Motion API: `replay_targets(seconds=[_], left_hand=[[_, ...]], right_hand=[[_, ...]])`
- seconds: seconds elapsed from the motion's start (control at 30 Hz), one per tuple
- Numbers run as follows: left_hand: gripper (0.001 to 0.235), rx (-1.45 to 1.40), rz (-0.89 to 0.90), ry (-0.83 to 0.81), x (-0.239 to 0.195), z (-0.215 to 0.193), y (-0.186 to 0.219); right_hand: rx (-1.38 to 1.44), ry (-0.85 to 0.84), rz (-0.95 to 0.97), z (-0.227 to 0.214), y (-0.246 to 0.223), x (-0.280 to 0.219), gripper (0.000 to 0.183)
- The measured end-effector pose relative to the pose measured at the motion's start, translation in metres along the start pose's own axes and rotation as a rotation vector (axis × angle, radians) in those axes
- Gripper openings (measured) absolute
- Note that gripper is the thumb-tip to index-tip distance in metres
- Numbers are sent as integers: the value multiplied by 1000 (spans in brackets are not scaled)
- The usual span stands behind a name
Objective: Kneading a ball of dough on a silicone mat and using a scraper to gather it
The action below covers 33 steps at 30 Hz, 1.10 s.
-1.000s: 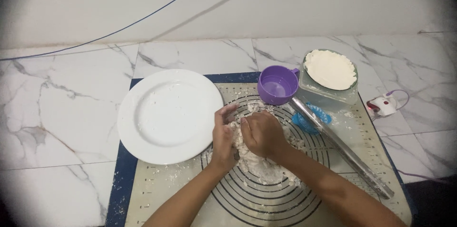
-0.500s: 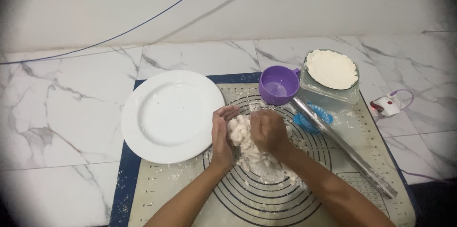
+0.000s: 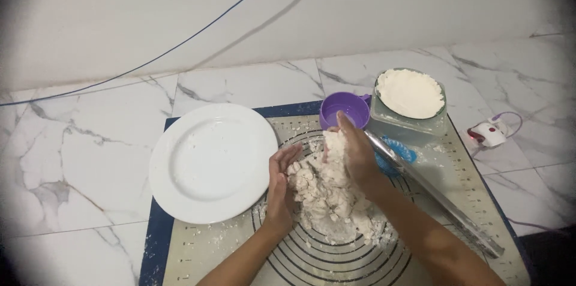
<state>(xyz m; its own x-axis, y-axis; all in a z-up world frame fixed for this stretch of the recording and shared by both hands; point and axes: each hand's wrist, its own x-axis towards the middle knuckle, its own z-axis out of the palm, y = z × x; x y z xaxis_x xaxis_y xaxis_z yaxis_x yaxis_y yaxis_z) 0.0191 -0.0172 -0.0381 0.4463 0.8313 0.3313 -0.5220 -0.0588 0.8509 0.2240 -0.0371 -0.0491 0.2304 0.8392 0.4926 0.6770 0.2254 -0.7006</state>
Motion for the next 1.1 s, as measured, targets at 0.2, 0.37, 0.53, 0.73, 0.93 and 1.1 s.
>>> replay_targets(seconds=[0.2,0.37,0.53,0.73,0.93,1.1], left_hand=[[83,-90,-120,-33,3,5,15],[82,-434,-103,92,3,0,6],[81,-508,-126,52,2,0,12],[88,-394,-133,15,2,5,22],[83,-480,-95,-57,1,1,13],[82,-355,-20,-97,1,1,10]], right_hand=[[211,-125,403,-3,-97,13,55],[-51,-405,251,-6,-132,1,58],[-225,-430,-110,2,-116,-13,76],[-279,-454,-60,9,-102,-12,81],[-149,-360,-138,0,-113,-11,39],[-61,-445,-50,-13,-117,-9,53]])
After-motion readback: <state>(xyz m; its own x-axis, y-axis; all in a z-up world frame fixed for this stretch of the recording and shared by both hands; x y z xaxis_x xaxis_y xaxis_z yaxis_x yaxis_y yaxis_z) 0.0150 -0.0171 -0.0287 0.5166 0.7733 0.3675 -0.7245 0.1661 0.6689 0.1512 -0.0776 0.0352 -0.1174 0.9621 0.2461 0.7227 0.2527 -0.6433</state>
